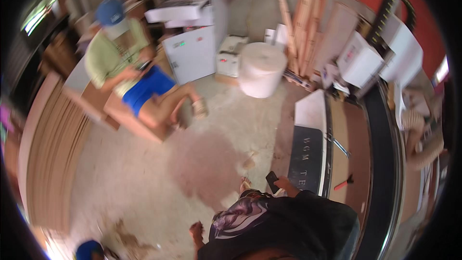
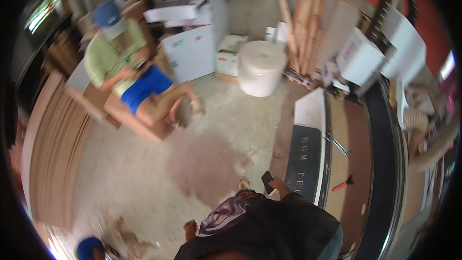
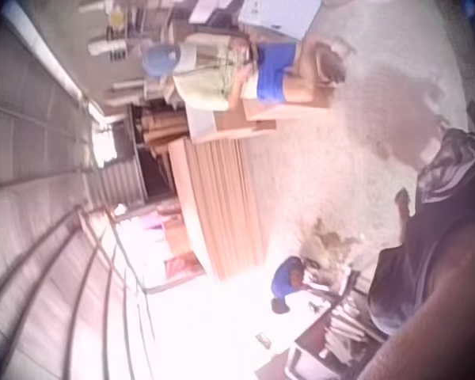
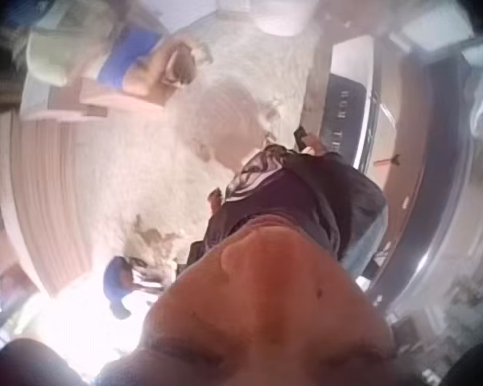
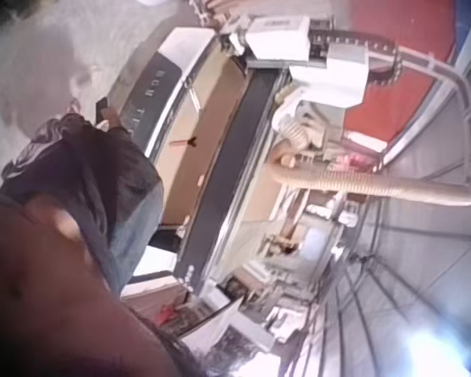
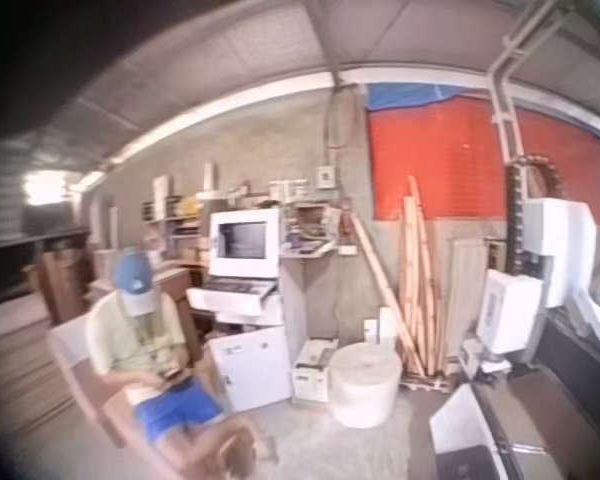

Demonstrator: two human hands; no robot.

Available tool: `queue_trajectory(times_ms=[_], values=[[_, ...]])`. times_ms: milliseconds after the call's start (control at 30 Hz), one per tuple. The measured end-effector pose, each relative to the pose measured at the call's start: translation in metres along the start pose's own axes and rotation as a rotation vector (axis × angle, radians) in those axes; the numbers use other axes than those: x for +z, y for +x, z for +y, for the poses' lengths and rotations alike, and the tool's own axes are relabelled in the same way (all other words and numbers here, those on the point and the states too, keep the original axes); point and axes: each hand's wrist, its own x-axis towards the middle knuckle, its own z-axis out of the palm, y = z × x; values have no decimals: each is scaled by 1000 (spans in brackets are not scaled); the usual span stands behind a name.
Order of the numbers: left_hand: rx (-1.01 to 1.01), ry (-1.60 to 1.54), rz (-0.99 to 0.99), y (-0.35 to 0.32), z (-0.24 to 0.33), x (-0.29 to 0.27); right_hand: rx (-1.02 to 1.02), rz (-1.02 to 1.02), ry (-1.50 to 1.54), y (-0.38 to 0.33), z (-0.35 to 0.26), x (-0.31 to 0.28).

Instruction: The person walks through a workshop and uses a wrench to tighten a bolt on a large piece of machinery. They then move to a cluttered workbench, pick up a small metal component, and use a screwdriver to manipulate it.

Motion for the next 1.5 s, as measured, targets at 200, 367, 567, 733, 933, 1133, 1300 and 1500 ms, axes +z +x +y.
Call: queue_trajectory(times_ms=[200,367,567,733,933,1133,1300,1500], values=[[54,448,46,16,113,110,381,114,643,0,40,-48],[60,385,-127,52,208,188,352,266,772,26,73,-68],[347,425,-235,68,321,291,451,201,719,63,54,-50],[196,268,-375,81,368,333,-32,33,230,161,7,-89],[54,254,-411,161,389,377,33,424,1084,302,-135,-356],[-67,368,-306,202,458,431,-35,669,1200,372,-225,-540],[177,611,-441,222,565,563,126,477,959,392,-233,-515],[-13,272,-860,193,687,803,-85,214,1038,386,-279,-498]])
